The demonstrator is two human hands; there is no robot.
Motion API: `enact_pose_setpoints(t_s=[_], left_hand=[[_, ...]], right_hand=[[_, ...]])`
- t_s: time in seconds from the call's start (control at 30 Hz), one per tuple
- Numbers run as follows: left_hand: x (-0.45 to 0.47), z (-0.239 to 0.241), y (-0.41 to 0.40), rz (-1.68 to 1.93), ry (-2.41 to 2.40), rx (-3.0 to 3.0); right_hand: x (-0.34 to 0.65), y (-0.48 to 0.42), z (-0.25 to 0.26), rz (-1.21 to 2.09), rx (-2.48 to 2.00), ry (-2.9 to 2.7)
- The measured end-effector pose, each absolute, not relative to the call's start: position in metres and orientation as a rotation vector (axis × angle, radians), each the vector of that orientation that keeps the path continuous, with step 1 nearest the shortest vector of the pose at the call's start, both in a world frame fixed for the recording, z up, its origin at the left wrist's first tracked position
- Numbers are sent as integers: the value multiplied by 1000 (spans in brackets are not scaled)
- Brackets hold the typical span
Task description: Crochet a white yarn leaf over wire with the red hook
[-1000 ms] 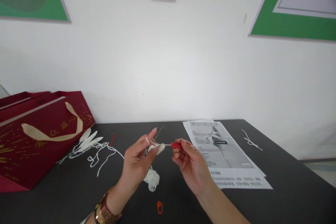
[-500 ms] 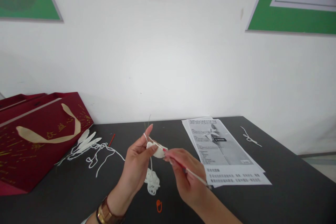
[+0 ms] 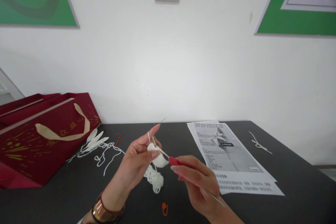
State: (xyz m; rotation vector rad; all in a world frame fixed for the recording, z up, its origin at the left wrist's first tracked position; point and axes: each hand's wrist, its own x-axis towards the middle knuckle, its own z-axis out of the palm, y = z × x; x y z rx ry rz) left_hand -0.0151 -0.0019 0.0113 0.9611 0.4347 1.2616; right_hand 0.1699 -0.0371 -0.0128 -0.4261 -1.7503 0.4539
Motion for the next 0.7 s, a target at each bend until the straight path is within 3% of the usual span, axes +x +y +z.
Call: enact_pose_setpoints(t_s=[0.33, 0.57, 0.7], left_hand=[[-9, 4, -2, 1262, 661, 1238], [13, -6, -8, 1409, 767, 1024], [17, -8, -11, 1441, 739, 973]], right_hand=[[157, -24, -20, 1235, -579, -1165], [152, -36, -20, 605, -721, -1481], [154, -38, -22, 632, -709, -1457]])
